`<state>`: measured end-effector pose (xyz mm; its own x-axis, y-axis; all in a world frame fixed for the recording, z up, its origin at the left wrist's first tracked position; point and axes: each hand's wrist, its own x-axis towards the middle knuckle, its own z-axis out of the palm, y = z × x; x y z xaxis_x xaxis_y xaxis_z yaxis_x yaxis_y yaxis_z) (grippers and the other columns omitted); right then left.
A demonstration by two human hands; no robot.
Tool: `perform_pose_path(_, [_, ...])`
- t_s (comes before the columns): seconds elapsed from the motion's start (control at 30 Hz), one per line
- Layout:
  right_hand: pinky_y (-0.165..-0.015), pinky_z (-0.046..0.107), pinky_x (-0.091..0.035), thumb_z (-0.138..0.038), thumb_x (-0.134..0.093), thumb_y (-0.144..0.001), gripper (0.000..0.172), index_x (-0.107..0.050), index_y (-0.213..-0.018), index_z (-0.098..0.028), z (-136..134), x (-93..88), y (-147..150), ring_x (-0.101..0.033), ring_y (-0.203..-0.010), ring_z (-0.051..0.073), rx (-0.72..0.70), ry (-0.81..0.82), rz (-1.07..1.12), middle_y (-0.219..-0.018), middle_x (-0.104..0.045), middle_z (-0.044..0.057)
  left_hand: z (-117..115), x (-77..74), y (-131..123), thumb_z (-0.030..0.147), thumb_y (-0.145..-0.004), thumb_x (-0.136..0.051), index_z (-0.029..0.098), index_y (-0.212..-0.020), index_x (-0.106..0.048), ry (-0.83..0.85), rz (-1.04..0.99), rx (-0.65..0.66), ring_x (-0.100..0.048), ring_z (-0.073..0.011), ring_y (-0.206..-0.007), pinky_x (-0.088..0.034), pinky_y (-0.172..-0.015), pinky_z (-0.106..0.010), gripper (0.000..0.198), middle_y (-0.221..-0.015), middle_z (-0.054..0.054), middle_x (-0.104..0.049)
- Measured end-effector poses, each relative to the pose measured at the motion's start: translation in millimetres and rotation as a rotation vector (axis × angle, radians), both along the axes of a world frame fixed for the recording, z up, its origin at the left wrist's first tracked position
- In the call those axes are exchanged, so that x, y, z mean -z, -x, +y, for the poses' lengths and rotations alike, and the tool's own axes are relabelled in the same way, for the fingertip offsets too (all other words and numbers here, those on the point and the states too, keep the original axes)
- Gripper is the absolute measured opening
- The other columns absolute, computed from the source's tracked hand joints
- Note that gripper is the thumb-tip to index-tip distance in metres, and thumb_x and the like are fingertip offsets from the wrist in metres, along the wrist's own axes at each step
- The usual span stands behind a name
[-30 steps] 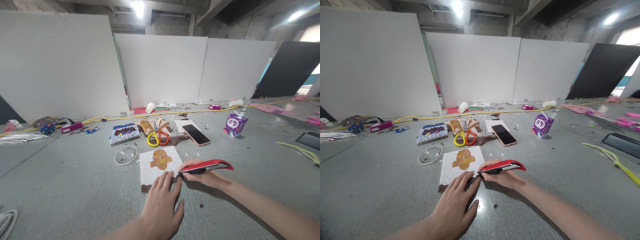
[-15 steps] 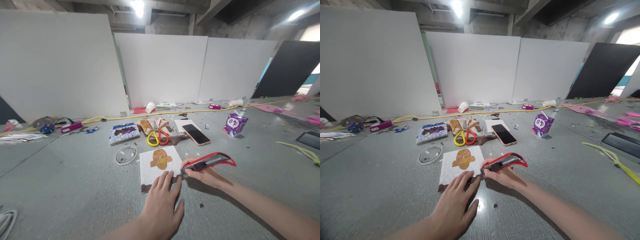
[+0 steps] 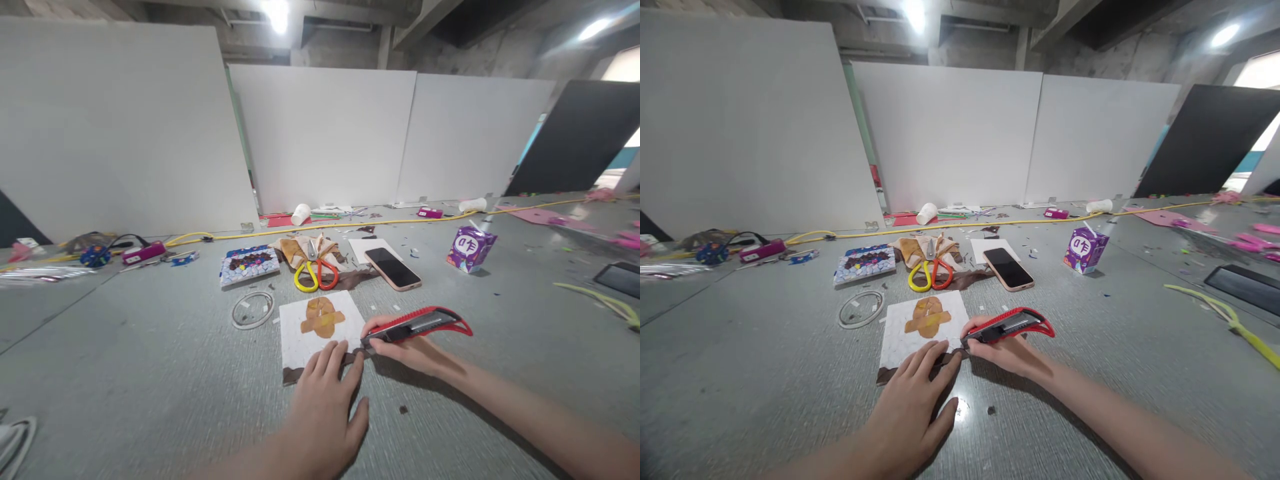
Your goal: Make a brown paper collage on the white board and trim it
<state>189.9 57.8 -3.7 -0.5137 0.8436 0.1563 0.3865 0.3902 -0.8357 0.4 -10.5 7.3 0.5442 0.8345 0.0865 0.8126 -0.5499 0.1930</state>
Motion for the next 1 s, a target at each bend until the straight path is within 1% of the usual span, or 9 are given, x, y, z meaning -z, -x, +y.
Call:
perform_pose_path(0.17, [-0.068,0.026,-0.042,-0.019,-0.048,-0.076,0.011,-0.056,-0.083,-0.019,-0.1,0.9,0.2,-0.053,-0.075,0.015,-0.010,-0.010,0.006,-0.078,-0.058,0.001,0.3,-0.2,0.4,0.033,-0.081,-0.042,0.020,-0.130,-0.035,0.003,0.007,-0.002,-0.031,-0.0310,-0.121,-0.032,-0.095,-0.049,0.051,-0.133,-0.014,-0.036])
perform_pose_path(0.37, [-0.066,0.025,-0.042,-0.020,-0.048,-0.076,0.010,-0.056,-0.083,-0.019,-0.3,-0.9,0.9,-0.052,-0.071,0.014,-0.010,-0.018,0.007,-0.076,-0.057,0.000,0.3,-0.9,0.3,0.033,-0.082,-0.041,0.021,-0.131,-0.034,0.018,0.015,-0.004,-0.030,-0.0310,-0.122,-0.031,-0.096,-0.049,0.051,-0.133,-0.014,-0.036])
perform_pose_path(0.53, [-0.064,0.023,-0.041,-0.019,-0.048,-0.076,0.010,-0.056,-0.082,-0.019,-1.9,-3.0,0.7,-0.052,-0.069,0.013,-0.015,-0.013,-0.012,-0.074,-0.056,0.000,0.4,1.3,0.7,0.033,-0.081,-0.041,0.021,-0.131,-0.033,-0.001,-0.001,0.002,-0.031,-0.0306,-0.122,-0.031,-0.095,-0.049,0.051,-0.133,-0.014,-0.036])
perform_pose_path(0.73, [-0.067,0.024,-0.042,-0.017,-0.048,-0.074,0.013,-0.056,-0.083,-0.020,-2.8,-5.7,2.2,-0.055,-0.071,0.014,-0.044,-0.136,-0.088,-0.077,-0.060,0.000,0.7,0.8,0.5,0.033,-0.082,-0.041,0.020,-0.130,-0.034,0.005,0.012,-0.002,-0.031,-0.0307,-0.122,-0.032,-0.095,-0.049,0.051,-0.133,-0.014,-0.036])
perform_pose_path(0.83, [-0.065,0.024,-0.042,-0.014,-0.050,-0.071,0.012,-0.057,-0.079,-0.020,-2.6,-5.3,4.7,-0.055,-0.068,0.014,-0.016,-0.179,-0.158,-0.075,-0.061,0.000,0.8,0.5,0.4,0.032,-0.081,-0.042,0.020,-0.130,-0.035,-0.002,0.004,-0.001,-0.031,-0.0310,-0.121,-0.032,-0.095,-0.049,0.051,-0.132,-0.014,-0.036])
perform_pose_path(0.9, [-0.065,0.024,-0.041,-0.014,-0.050,-0.071,0.012,-0.057,-0.078,-0.020,-2.7,-4.4,5.1,-0.055,-0.068,0.013,-0.019,-0.175,-0.161,-0.074,-0.061,-0.001,0.8,0.5,0.5,0.033,-0.081,-0.043,0.020,-0.130,-0.035,-0.003,0.006,-0.001,-0.031,-0.0314,-0.121,-0.032,-0.095,-0.049,0.051,-0.132,-0.014,-0.037])
perform_pose_path(1.0, [-0.065,0.023,-0.042,-0.017,-0.048,-0.075,0.012,-0.056,-0.082,-0.019,-3.3,-3.6,3.2,-0.054,-0.069,0.013,-0.013,-0.123,-0.077,-0.075,-0.059,0.000,0.7,-0.2,0.1,0.032,-0.081,-0.043,0.020,-0.130,-0.036,0.004,0.024,-0.006,-0.031,-0.0317,-0.121,-0.032,-0.095,-0.050,0.051,-0.133,-0.014,-0.036])
